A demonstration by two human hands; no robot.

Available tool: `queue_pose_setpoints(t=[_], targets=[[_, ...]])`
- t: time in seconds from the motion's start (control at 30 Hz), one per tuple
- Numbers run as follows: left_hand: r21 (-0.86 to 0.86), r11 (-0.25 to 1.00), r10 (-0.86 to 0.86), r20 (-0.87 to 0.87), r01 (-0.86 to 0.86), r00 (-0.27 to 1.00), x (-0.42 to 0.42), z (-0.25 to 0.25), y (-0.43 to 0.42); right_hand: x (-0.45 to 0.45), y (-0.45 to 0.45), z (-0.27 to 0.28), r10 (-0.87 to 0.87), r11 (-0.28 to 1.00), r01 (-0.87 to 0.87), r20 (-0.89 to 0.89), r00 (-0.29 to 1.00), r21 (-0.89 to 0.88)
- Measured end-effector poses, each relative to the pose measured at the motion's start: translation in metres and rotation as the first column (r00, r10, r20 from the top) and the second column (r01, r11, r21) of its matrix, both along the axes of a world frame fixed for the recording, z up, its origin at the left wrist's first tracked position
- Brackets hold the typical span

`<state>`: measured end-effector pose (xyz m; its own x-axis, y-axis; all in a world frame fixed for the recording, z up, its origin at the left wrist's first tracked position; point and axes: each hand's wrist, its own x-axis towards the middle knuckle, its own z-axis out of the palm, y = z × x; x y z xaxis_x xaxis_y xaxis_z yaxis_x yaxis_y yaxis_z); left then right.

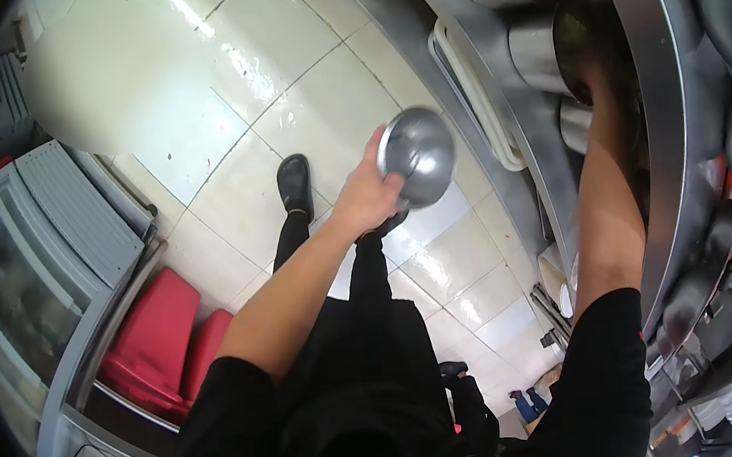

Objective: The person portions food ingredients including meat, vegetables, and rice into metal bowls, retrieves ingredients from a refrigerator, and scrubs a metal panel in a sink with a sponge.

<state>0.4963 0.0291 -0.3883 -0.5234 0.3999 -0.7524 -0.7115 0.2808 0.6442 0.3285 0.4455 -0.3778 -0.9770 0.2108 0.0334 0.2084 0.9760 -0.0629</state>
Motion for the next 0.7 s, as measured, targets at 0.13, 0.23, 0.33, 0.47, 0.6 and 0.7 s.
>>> queue_pose_setpoints(t=[0.13,0.23,0.33,0.47,0.6,0.7], targets=[[0.073,0.997,0.008,-0.057,-0.004,0.998,-0.041,0.028,0.033,0.015,0.025,0.027,-0.173,0.962,0.16,-0.04,0.984,-0.22],[0.178,0.975,0.133,0.015,-0.134,0.991,-0.056,0.032,0.057,0.032,0.027,0.041,-0.055,0.985,0.023,-0.187,0.981,-0.168],[0.276,0.93,0.237,0.055,-0.243,0.97,-0.067,0.039,0.075,0.062,0.004,0.059,0.191,0.965,-0.14,-0.226,0.955,0.222],[0.249,0.927,0.284,0.025,-0.281,0.958,-0.068,0.051,0.094,0.101,-0.098,0.084,-0.41,0.793,0.346,-0.019,0.912,-0.502],[0.261,0.938,0.249,-0.058,-0.226,0.967,-0.062,0.067,0.1,0.119,-0.173,0.087,-0.019,0.592,0.229,0.271,0.962,-0.773],[0.286,0.939,0.211,-0.045,-0.189,0.977,-0.069,0.065,0.098,0.11,-0.16,0.105,0.0,0.632,0.128,0.165,0.986,-0.765]])
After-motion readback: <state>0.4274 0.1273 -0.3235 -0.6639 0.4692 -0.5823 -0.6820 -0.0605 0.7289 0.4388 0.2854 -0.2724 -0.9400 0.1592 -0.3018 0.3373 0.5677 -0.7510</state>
